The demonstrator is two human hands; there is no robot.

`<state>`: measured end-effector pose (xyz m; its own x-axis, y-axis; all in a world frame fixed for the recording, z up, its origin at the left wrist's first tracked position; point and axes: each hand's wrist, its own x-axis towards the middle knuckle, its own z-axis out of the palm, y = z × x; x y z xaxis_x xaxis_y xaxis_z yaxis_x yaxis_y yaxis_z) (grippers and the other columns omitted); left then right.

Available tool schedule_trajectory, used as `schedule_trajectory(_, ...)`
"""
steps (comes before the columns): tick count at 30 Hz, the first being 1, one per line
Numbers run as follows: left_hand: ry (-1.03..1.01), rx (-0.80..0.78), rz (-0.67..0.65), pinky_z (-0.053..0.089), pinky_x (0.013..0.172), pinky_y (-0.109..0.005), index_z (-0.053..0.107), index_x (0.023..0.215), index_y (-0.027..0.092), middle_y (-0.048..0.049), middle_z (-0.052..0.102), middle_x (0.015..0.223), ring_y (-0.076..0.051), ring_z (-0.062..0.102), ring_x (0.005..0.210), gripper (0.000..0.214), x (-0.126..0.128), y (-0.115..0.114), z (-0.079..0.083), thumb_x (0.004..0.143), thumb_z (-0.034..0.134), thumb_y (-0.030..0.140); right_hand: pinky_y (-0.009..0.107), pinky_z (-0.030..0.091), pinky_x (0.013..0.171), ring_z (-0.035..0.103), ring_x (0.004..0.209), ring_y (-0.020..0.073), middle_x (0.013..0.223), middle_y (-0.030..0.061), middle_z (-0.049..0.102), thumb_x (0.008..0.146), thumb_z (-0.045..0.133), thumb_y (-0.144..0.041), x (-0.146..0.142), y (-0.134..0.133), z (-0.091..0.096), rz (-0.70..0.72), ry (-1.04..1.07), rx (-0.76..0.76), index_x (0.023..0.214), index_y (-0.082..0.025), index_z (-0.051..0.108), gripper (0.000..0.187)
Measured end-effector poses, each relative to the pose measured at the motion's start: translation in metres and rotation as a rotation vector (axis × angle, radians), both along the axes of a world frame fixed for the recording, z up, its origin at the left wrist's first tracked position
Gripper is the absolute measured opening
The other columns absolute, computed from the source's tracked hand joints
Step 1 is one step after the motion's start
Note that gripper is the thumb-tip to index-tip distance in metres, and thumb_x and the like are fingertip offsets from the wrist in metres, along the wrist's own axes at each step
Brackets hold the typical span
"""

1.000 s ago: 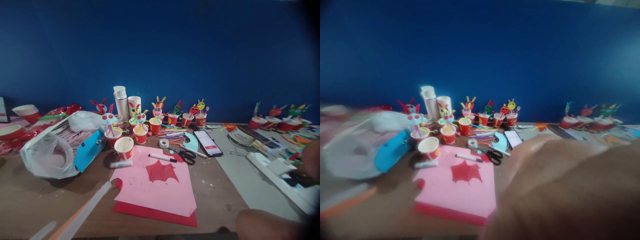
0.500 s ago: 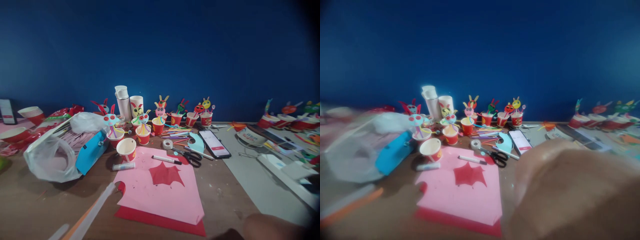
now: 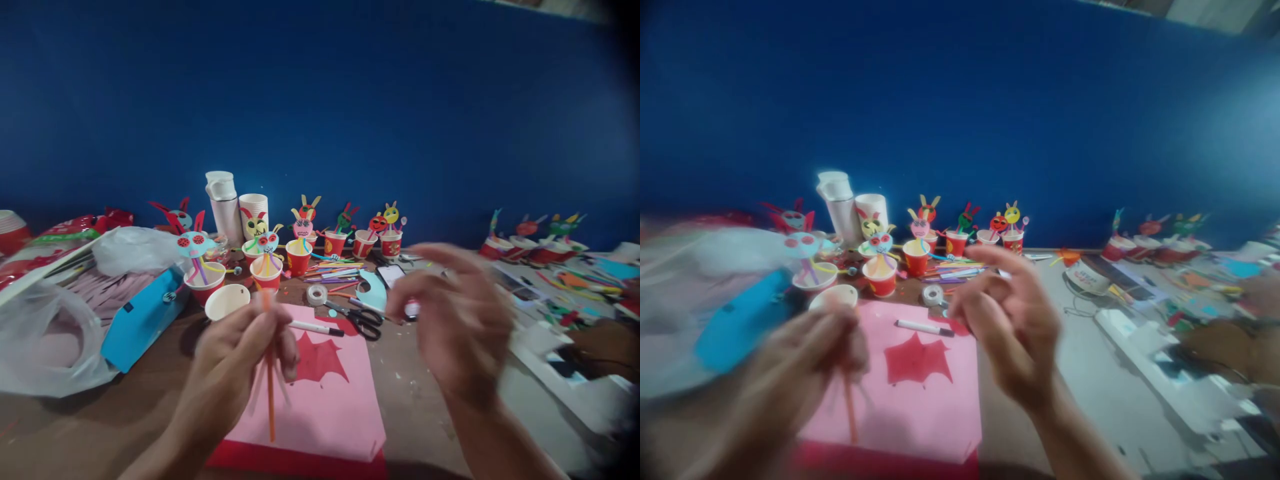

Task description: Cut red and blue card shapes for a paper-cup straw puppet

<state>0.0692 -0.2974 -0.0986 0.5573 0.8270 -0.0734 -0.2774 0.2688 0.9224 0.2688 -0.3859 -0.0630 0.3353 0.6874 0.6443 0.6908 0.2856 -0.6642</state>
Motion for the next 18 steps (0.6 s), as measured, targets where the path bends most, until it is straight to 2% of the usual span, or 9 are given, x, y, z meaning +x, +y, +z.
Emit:
schedule_trajectory(2,-0.015,0.042,-0.079,0.041,0.048,-0.021,0.058,0.077,0.015,0.0004,0.058,0.054,-0.009,0.051,0.045,0.021,0.029,0.021,-0.005,0.077,0.054,0.036,0.025,0.047,0.055,0.059,0.066,0.0143,0.076,0.0007,0.062,0.087,0.042,-0.026,0.014,0.023,-0.018,-0.004,-0.079,-0.06,0.11,-0.024,0.05,0.025)
schedule_trajectory(4,-0.009,0.033,-0.149,0.041,0.048,-0.021,0.056,0.078,0.014,-0.0011,0.059,0.057,-0.009,0.052,0.046,0.023,0.049,0.036,-0.019,0.078,0.052,0.036,0.027,0.046,0.064,0.059,0.075,0.0161,0.083,0.0024,0.063,0.083,0.048,-0.023,0.032,0.047,-0.045,0.007,-0.249,-0.173,0.098,-0.022,0.058,0.018)
schedule_trajectory(6,0.001,-0.03,-0.161,0.04,0.046,-0.021,0.054,0.08,0.013,-0.0007,0.058,0.057,-0.009,0.051,0.045,0.024,0.057,0.044,-0.036,0.077,0.052,0.037,0.028,0.044,0.07,0.058,0.078,0.0161,0.085,0.0036,0.064,0.085,0.043,-0.02,0.047,0.066,-0.074,-0.008,-0.424,-0.247,0.093,-0.021,0.061,0.02)
schedule_trajectory(9,0.027,-0.12,-0.16,0.04,0.045,-0.02,0.053,0.081,0.013,0.0,0.057,0.057,-0.009,0.05,0.045,0.024,0.054,0.049,-0.057,0.078,0.051,0.037,0.028,0.041,0.07,0.057,0.078,0.0173,0.082,0.0046,0.063,0.082,0.047,-0.018,0.06,0.078,-0.108,0.005,-0.491,-0.279,0.086,-0.02,0.064,0.018)
schedule_trajectory(13,0.024,-0.228,-0.16,0.038,0.042,-0.018,0.054,0.08,0.013,0.0011,0.056,0.058,-0.007,0.049,0.045,0.02,0.045,0.048,-0.066,0.077,0.054,0.034,0.028,0.037,0.071,0.055,0.081,0.0175,0.081,0.0034,0.063,0.08,0.051,-0.016,0.064,0.078,-0.125,0.03,-0.534,-0.306,0.077,-0.022,0.065,0.015)
schedule_trajectory(18,0.006,-0.346,-0.116,0.037,0.039,-0.016,0.055,0.08,0.014,0.0014,0.056,0.057,-0.006,0.049,0.043,0.015,0.043,0.048,-0.059,0.075,0.057,0.028,0.029,0.034,0.07,0.053,0.08,0.018,0.082,0.004,0.062,0.081,0.049,-0.017,0.067,0.075,-0.129,-0.026,-0.54,-0.31,0.083,-0.022,0.064,0.016)
